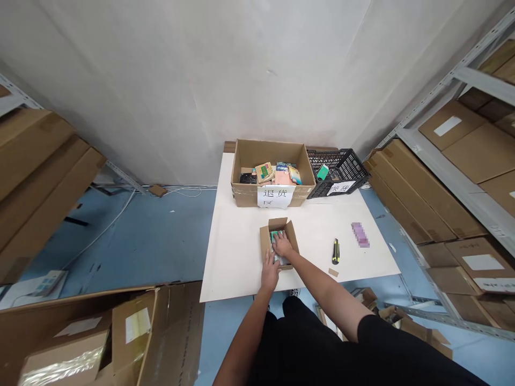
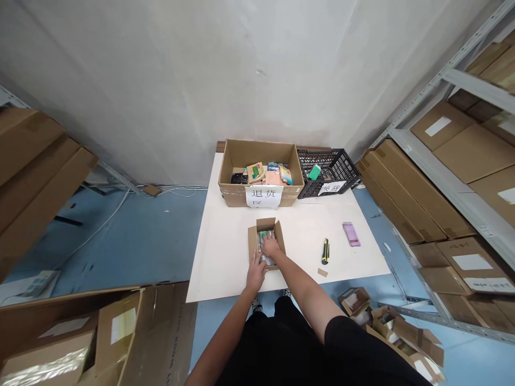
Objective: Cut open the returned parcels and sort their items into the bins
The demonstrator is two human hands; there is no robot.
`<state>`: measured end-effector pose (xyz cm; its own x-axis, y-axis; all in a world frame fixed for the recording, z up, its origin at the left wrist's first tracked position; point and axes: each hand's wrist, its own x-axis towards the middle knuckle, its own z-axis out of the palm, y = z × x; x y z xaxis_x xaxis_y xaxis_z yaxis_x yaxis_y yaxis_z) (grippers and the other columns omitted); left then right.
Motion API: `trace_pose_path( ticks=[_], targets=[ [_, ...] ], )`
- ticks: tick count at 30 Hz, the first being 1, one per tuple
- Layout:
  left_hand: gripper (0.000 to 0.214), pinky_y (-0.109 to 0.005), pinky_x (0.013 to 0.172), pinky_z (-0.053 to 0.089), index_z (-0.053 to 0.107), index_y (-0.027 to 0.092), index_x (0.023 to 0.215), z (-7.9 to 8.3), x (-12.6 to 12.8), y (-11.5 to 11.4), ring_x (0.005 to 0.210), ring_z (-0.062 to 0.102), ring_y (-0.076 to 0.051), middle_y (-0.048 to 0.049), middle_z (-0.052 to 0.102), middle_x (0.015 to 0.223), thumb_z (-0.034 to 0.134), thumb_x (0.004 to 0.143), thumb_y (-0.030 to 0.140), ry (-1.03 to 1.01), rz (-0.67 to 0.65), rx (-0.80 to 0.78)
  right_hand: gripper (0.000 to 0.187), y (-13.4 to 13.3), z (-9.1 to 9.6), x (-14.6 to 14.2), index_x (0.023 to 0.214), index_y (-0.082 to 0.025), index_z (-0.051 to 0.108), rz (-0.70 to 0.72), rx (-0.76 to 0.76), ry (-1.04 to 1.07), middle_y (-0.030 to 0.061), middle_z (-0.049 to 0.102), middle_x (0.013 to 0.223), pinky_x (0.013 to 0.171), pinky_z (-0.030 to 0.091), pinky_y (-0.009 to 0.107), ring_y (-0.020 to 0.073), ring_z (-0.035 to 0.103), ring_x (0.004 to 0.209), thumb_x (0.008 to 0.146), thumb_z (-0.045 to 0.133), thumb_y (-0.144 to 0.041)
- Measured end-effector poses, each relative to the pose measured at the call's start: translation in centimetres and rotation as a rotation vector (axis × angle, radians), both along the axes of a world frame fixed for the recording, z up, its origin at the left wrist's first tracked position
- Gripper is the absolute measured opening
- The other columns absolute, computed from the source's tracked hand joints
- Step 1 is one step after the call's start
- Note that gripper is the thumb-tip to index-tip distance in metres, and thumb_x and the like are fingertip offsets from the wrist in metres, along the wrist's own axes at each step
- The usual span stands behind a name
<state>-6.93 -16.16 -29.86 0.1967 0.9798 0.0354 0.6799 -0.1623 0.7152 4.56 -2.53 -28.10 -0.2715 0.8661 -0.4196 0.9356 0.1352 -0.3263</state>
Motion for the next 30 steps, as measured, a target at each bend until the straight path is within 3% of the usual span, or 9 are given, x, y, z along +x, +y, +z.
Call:
trace_pose_path(
  ticks=[4,7,11,17,20,23,27,30],
  targets=[
    [0.018,-0.063,0.128,0.033,0.063,0.022,0.089,0.1,-0.4,0.1,0.166,0.008,-0.031,-0.0092,0.043,0.167,0.061,0.085,0.004,-0.01,-0.012,-0.018,0.069,1.0,0.3,-0.7,0.164,-0.01,0.038,-0.011,0.033,-0.003,0.0186,0.03,0.172,0.128,0.022,0.051,0.0364,0.018,0.162,0.1,0.051,-0.031],
    [0.017,-0.063,0.128,0.031,0.064,0.022,0.089,0.1,-0.5,0.1,0.165,0.008,-0.031,-0.0089,0.042,0.168,0.063,0.084,0.005,-0.015,0.002,-0.035,0.069,1.4,1.0,-1.3,0.164,-0.008,0.037,-0.009,0.049,-0.021,0.0203,0.044,0.164,0.127,0.024,0.05,0.0375,0.021,0.159,0.1,0.051,-0.03],
    [0.016,-0.066,0.128,0.03,0.064,0.023,0.088,-0.1,-0.4,-0.1,0.165,0.011,-0.032,-0.0093,0.044,0.167,0.064,0.083,0.007,-0.029,0.021,-0.02,0.062,0.7,2.4,-1.3,0.159,-0.012,0.046,-0.018,0.224,-0.019,0.0196,0.055,0.151,0.123,0.029,0.049,0.0364,0.031,0.151,0.1,0.052,-0.028],
    [0.016,-0.063,0.128,0.032,0.065,0.022,0.088,-0.8,-0.1,-0.1,0.165,0.013,-0.03,-0.009,0.043,0.168,0.06,0.083,0.007,-0.062,0.061,0.027,0.035,-2.2,4.0,0.1,0.124,-0.016,0.072,-0.048,0.471,0.071,0.0183,0.061,0.129,0.115,0.039,0.05,0.0349,0.045,0.131,0.101,0.057,-0.037],
    [0.014,-0.06,0.129,0.032,0.065,0.023,0.086,-0.9,-0.1,0.0,0.165,0.012,-0.028,-0.0055,0.045,0.167,0.06,0.084,0.009,-0.06,0.061,0.036,0.026,-3.1,4.3,0.7,0.106,-0.019,0.074,-0.077,0.536,0.106,0.0168,0.057,0.136,0.117,0.039,0.051,0.035,0.041,0.139,0.1,0.061,-0.042],
    [0.014,-0.063,0.127,0.033,0.065,0.022,0.085,-0.7,-0.1,0.1,0.165,0.015,-0.03,-0.0072,0.046,0.166,0.06,0.083,0.009,-0.062,0.056,0.053,0.025,-3.0,5.0,0.6,0.099,-0.02,0.072,-0.111,0.511,0.086,0.0155,0.051,0.148,0.117,0.041,0.047,0.0345,0.039,0.144,0.1,0.062,-0.042],
    [0.014,-0.064,0.127,0.032,0.064,0.022,0.085,-0.3,-0.3,0.2,0.164,0.017,-0.032,-0.0092,0.046,0.166,0.063,0.083,0.008,-0.045,0.042,0.05,0.021,-1.7,6.4,-0.4,0.114,-0.021,0.068,-0.175,0.344,-0.007,0.0154,0.058,0.137,0.099,0.051,0.04,0.0301,0.058,0.12,0.099,0.06,-0.033],
    [0.013,-0.065,0.128,0.03,0.065,0.023,0.086,0.0,-0.3,0.2,0.164,0.017,-0.033,-0.0102,0.045,0.166,0.066,0.082,0.01,-0.024,0.02,0.024,0.042,-0.4,7.3,-1.1,0.131,-0.02,0.06,-0.21,0.3,-0.081,0.0164,0.06,0.134,0.096,0.05,0.04,0.0314,0.058,0.118,0.091,0.068,-0.029]
  ],
)
